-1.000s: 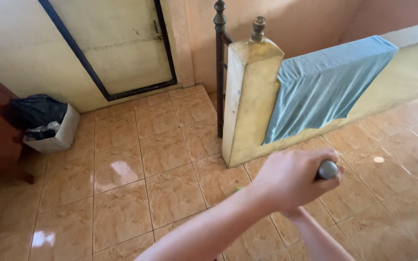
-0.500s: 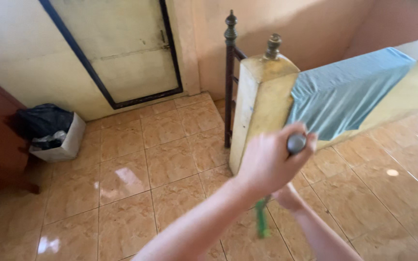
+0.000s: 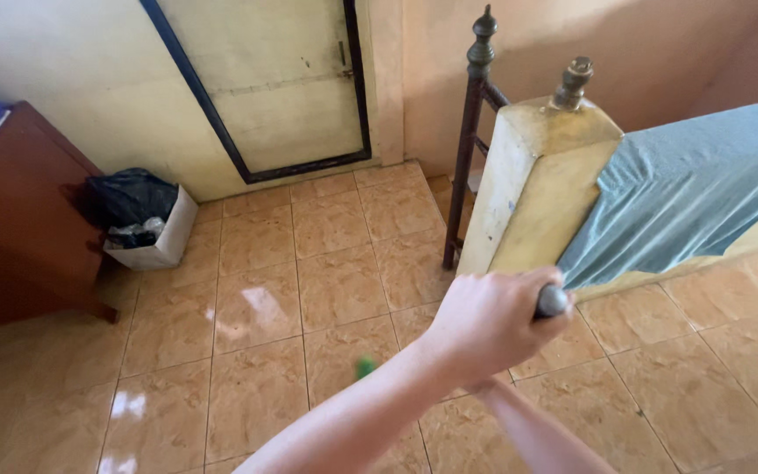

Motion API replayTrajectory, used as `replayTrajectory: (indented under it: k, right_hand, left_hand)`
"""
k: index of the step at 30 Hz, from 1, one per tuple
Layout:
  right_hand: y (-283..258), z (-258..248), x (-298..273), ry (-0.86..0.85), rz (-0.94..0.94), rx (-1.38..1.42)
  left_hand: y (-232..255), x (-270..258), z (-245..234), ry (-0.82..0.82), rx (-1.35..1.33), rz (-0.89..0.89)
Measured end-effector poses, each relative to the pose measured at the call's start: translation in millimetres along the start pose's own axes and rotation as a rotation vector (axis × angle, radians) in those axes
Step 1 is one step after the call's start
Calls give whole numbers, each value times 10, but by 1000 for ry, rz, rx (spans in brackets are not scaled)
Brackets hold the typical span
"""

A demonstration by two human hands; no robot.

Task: The person sweeps the tiled floor using a broom, moving dust across the floor surface in a hallway.

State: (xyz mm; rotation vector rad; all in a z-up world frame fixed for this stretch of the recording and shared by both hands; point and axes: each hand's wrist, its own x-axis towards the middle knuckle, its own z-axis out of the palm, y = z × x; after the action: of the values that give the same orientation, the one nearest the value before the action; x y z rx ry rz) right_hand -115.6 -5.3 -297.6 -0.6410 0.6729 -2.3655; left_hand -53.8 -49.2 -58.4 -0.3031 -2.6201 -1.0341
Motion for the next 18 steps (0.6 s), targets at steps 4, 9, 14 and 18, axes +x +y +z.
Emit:
replayTrajectory:
  k: [4,9,14,18]
  right_hand:
    - [-390,332,15,-36,-351,569]
    - [-1030,-460,-149,121,-156,340]
    - [-1534,-2060,-136,-35,234,-1308]
    - [-1578,-2172,52,-132,167,-1227]
  left_hand:
    - [77,112,66,-27,-61,-17]
    - [-16,191,564,-2,-247,-81]
    - [-127,288,953,176,-453,-106]
    - [-53,674,720,136,-319,-158]
